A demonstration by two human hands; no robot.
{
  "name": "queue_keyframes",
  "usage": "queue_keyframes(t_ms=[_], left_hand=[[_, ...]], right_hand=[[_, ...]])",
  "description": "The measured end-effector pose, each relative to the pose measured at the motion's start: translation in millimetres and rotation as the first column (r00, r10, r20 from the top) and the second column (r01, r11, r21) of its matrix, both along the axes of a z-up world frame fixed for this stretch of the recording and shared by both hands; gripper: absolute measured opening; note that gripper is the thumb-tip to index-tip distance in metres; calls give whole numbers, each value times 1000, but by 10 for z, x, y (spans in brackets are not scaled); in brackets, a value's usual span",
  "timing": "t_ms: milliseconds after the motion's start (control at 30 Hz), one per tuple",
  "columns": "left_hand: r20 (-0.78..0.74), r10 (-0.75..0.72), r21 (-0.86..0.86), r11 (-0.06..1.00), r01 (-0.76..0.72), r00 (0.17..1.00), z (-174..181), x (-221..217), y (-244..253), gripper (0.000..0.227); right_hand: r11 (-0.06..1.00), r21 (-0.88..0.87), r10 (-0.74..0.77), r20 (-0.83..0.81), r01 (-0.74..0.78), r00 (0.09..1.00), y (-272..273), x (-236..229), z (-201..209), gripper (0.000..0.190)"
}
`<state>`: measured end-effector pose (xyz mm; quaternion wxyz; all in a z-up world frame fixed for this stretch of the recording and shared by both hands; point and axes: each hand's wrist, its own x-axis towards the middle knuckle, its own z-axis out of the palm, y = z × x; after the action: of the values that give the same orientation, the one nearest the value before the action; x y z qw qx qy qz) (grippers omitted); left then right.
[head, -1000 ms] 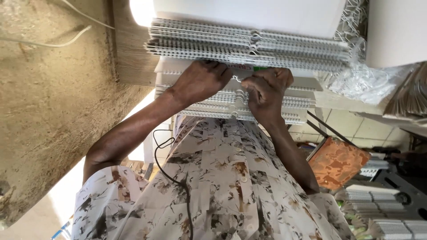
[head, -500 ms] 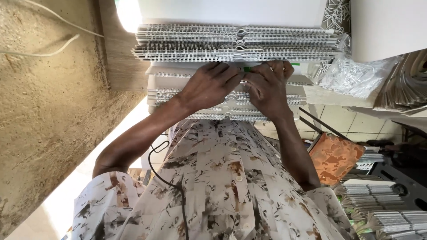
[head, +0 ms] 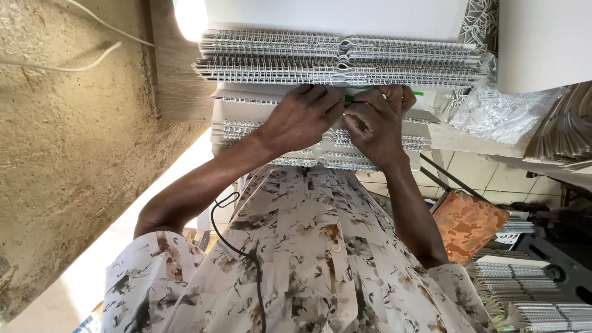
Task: The person repeatedly picks up spiral wire bindings and inserts them into the pre-punched holes of stacked notebooks. They then close the wire loops to secure the bindings and place the finished notebooks into a growing stack.
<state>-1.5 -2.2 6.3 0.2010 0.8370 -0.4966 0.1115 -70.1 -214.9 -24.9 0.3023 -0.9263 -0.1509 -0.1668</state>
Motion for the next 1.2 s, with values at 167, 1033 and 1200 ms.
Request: queue_keyframes(t_ms=[167,1033,1200], left_hand=[[33,42,23,999,-43,999,64,-37,-33,16],[-107,135,-380,910,-166,985,230,-206,-323,22],[-178,171,-41,983,-181,969,-275,103,-128,12]], right_hand=[[1000,-1,-3,-21,3,1000,-10,-2,-2,17],[997,68,-42,71,37,997,38,167,203,40],[935,334,-163,95,123,982,-263,238,587,7]])
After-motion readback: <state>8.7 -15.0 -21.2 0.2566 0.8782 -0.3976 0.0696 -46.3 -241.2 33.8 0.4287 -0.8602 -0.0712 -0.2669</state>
